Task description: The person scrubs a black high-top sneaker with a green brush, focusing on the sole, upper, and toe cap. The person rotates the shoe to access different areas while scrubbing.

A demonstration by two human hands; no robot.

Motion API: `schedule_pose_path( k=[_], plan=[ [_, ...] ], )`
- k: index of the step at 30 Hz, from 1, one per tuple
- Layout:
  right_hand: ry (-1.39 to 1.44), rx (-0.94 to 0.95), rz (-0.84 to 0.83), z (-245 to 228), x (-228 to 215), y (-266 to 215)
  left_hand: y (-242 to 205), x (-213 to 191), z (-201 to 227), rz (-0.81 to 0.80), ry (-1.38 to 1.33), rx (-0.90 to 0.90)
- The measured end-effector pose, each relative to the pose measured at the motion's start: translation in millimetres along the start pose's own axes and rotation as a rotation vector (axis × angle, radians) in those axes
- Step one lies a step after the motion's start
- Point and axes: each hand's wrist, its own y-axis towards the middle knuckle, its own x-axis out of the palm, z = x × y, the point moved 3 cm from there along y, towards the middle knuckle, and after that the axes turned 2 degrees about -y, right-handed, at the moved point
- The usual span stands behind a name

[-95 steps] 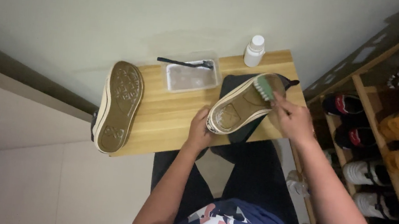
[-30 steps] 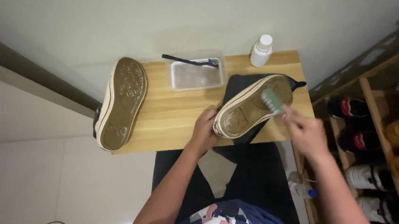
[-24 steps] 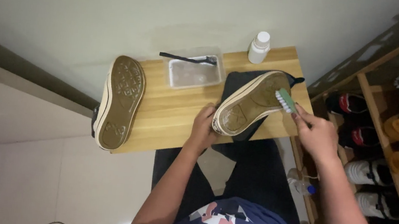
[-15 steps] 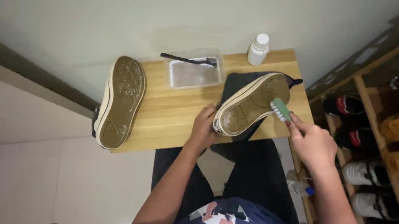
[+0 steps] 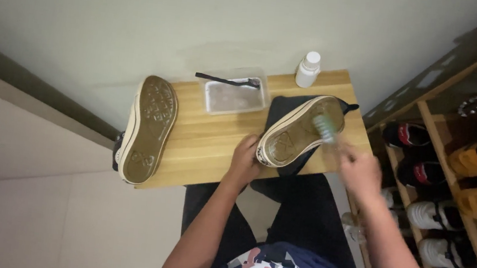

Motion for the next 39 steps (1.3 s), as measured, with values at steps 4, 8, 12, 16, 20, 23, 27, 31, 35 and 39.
schedule_pose_path(
  k=[4,8,12,16,20,23,27,31,35,39],
  plan=[
    [0.113,-0.084,0.035,17.0,10.4,22.5,6.1,-4.2,3.9,-0.003,-0.055,-0.003],
    [0.141,-0.064,-0.057,11.1,20.2,-5.1,-2.9,4.0,-7.1,-0.016,-0.058,-0.020],
    [0.250,-0.077,0.036,39.2,20.7,39.7,2.4,-6.4,11.0,0.003,-0.055,-0.014],
    [0.220,-0.093,-0.072,4.6,13.3,13.8,13.4,-14.9,29.0,0.026,-0.019,-0.005],
    [0.210,0.000,0.013,47.8,25.0,50.8,8.8,-15.0,25.9,-0.007,-0.086,-0.059],
    [0.220,0.013,0.042,53.9,28.4,47.9,2.8,-2.5,9.9,0.005,-0.055,-0.063],
    [0.283,-0.042,-0.017,22.2,24.0,18.7,10.0,-12.3,27.0,0.014,-0.020,-0.027],
    [0.308,0.054,0.091,61.5,31.7,47.4,13.9,-16.0,33.2,-0.011,-0.078,-0.011],
    [0.297,-0.026,0.012,30.8,26.9,27.9,-2.1,7.0,-8.0,0.012,0.011,-0.031],
    [0.291,0.001,0.082,64.6,31.4,47.9,-2.7,9.7,-11.1,0.014,-0.019,-0.017]
  ],
)
